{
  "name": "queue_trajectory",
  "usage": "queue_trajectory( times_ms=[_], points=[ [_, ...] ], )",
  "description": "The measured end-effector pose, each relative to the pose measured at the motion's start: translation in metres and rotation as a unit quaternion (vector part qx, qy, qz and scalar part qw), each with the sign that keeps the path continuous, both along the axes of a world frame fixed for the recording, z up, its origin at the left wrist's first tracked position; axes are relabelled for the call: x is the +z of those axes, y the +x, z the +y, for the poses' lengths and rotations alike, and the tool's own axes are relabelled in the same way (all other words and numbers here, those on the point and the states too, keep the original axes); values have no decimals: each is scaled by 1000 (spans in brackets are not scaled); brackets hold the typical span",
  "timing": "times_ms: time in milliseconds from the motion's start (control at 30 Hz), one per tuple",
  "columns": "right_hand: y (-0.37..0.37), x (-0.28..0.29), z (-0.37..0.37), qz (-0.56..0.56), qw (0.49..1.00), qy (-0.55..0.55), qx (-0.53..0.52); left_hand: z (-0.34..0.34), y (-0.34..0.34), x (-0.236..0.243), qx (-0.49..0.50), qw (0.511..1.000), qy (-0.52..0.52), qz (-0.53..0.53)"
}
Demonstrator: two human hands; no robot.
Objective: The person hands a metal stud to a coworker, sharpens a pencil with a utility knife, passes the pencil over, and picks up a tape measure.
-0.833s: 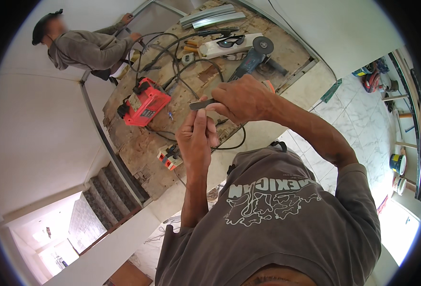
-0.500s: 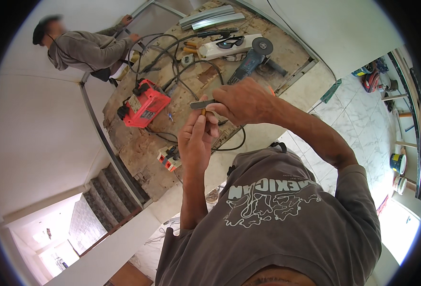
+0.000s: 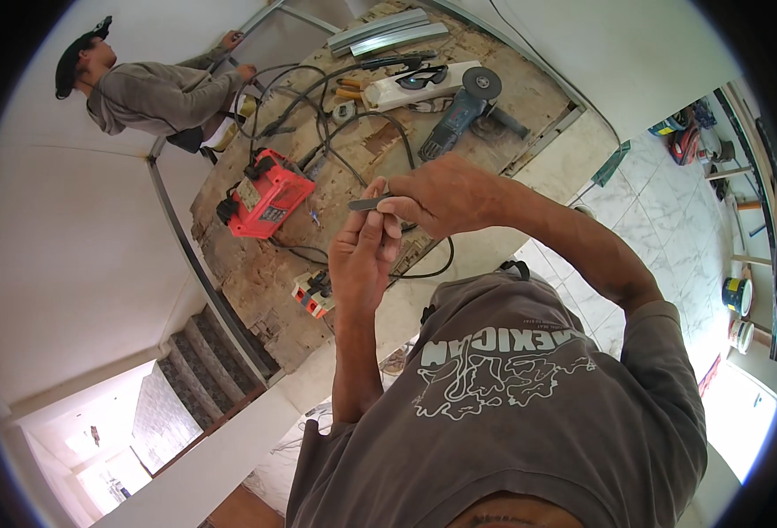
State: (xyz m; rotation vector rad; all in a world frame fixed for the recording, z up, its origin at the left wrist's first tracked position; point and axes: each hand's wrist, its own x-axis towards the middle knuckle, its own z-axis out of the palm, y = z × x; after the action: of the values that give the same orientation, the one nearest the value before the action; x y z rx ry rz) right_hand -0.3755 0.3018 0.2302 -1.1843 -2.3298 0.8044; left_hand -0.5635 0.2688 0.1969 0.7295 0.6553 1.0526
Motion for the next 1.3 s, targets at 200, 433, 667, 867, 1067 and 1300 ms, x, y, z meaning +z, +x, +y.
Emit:
queue_trajectory(
  times_ms=[200,433,667,867,1067,1300],
  points=[
    [-2,-7,3,16,999,32,-9,1,3,0,29,999,15,36],
    [-3,-12,5,-12,996,82,-16,-1,7,2,60,996,24,67],
    [-3,-18,6,-22,994,109,-23,-3,10,4,81,994,19,71],
    [-6,-20,9,-40,992,121,-26,-3,11,3,96,992,15,84],
    [-9,-27,11,-37,988,146,-36,-2,10,2,107,990,6,86],
    [-11,-28,11,-50,986,155,-44,-3,10,2,116,986,9,115]
  ],
)
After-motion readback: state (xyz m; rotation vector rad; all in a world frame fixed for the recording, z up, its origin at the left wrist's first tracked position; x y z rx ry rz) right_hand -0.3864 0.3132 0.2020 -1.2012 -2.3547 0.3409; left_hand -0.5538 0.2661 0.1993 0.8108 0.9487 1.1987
